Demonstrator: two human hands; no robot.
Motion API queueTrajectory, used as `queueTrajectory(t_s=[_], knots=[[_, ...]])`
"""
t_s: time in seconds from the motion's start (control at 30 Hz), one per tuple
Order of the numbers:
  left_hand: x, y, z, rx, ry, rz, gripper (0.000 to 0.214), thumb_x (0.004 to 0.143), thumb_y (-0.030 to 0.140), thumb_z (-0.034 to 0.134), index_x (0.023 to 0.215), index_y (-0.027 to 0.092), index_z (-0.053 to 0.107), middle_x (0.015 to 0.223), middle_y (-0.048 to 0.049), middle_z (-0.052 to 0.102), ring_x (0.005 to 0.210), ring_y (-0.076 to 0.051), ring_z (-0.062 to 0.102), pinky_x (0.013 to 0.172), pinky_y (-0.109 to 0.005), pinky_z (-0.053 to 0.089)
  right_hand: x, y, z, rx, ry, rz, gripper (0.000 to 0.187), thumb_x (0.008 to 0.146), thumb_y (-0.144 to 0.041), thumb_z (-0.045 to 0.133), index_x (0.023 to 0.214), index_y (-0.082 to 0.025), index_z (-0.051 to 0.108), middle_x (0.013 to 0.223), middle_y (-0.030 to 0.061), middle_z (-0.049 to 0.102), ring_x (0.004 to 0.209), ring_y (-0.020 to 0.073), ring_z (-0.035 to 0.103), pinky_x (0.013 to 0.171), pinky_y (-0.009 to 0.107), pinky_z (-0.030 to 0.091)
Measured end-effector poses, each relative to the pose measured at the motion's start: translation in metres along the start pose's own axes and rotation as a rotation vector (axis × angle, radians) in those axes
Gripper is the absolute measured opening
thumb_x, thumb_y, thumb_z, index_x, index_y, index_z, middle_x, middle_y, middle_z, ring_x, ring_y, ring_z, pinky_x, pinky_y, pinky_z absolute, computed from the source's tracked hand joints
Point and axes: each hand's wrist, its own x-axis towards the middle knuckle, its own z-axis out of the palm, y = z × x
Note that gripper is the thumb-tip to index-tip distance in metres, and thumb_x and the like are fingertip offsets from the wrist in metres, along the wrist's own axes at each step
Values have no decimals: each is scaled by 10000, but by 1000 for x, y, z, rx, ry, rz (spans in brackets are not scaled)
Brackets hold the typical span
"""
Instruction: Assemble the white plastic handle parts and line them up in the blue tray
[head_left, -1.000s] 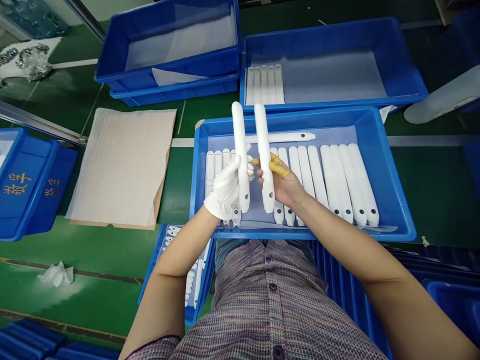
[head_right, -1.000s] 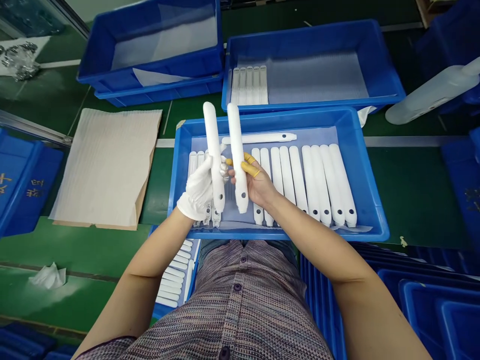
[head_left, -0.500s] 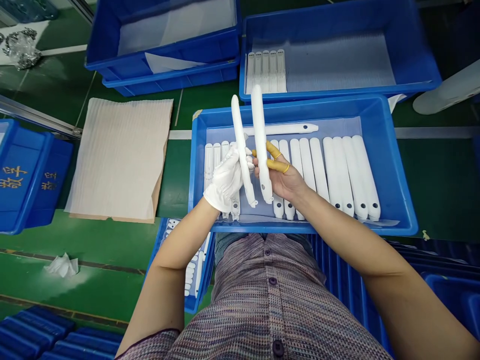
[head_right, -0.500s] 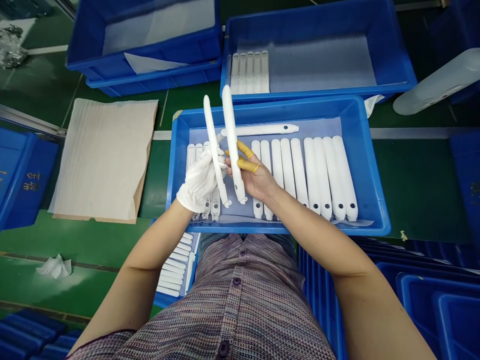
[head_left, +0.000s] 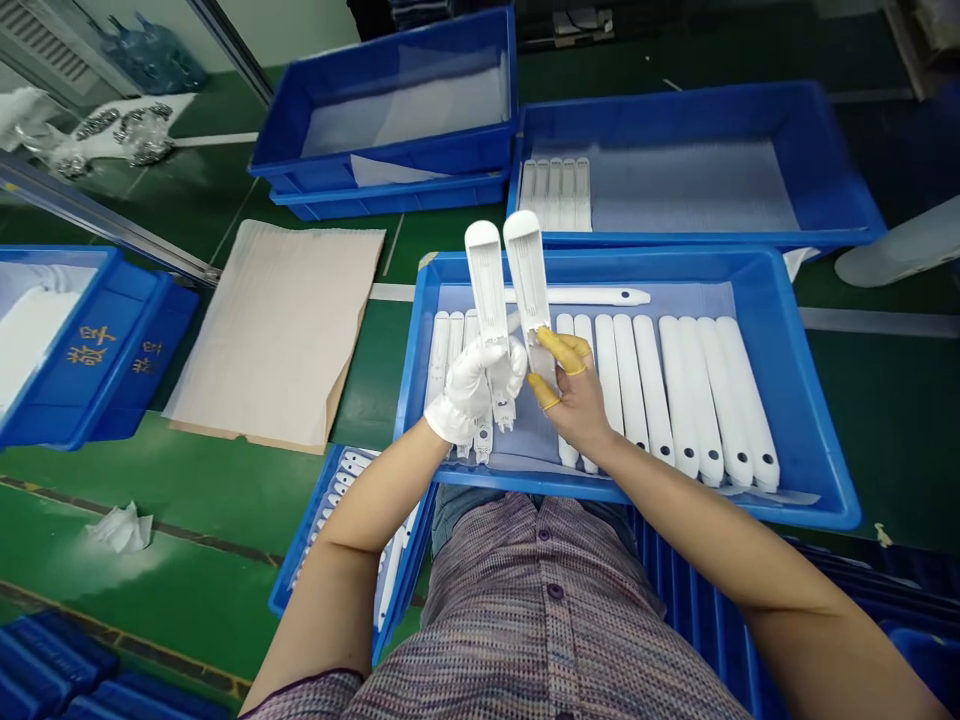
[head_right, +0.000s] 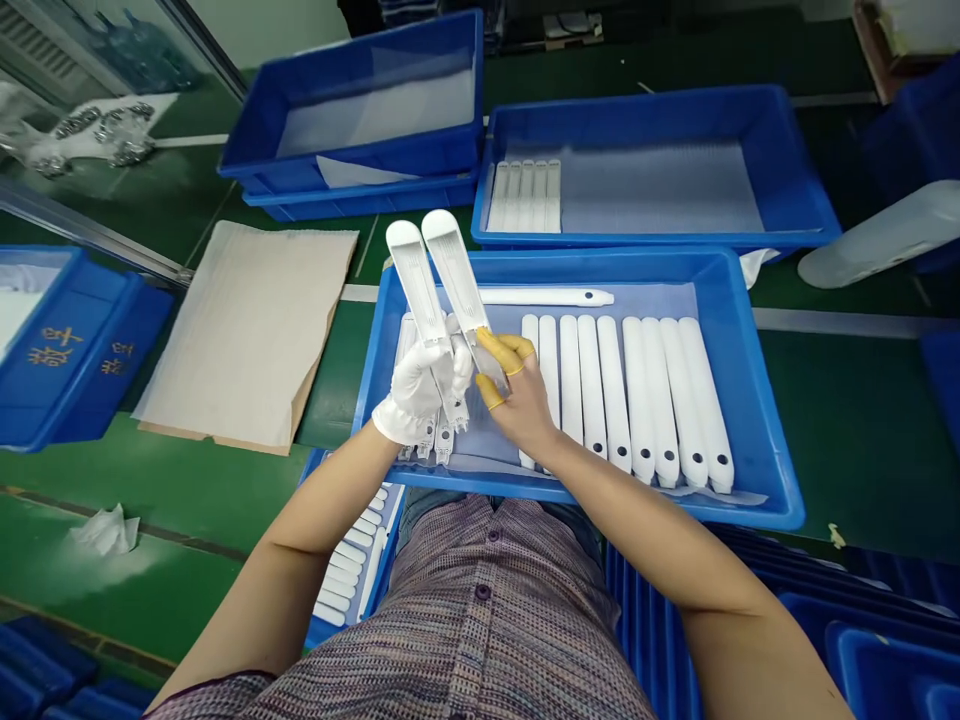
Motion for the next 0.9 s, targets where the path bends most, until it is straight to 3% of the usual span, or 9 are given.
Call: queueTrajectory(t_s=[0.3,0.37,0.5,0.63,0.77,0.9], knots=[[1,1,-2,31,-65,26,419,866,566,636,719,174,636,572,-21,559,471,-129,519,466,-273,403,0,-1,0,-99,44,-125,539,961,-269,560,1488,-380,532,1261,104,544,1237,303,563,1101,603,510],[2,8,-1,46,37,72,403,865,574,676,797,177,663,582,4,550,442,-100,459,430,-251,366,0,-3,-2,-130,55,-126,545,942,-242,548,1470,-373,548,1251,105,552,1204,304,579,1067,596,533],[5,30,-5,11,358,308,383,863,508,780,1090,214,689,568,74,482,408,-52,360,393,-190,319,-1,-1,-7,-239,39,-169,584,874,-146,524,1404,-369,625,1184,84,570,1103,276,626,981,515,581],[7,44,-11,56,514,379,306,865,455,809,960,194,680,491,101,398,395,-44,372,396,-158,383,-2,5,-11,-441,-74,-224,632,846,-79,534,1387,-382,655,1194,81,577,985,246,659,804,426,615],[4,47,-13,125,589,312,314,833,413,841,806,190,622,498,94,422,386,-50,385,351,-159,390,-1,8,-12,-477,-90,-331,706,832,-38,550,1435,-400,605,1189,70,573,935,222,658,737,378,610],[3,45,-21,204,522,342,294,845,398,808,755,192,618,528,68,471,429,-56,433,428,-169,445,3,7,-13,-362,-63,-383,743,830,-8,541,1456,-409,574,1139,48,569,995,211,654,834,380,614]])
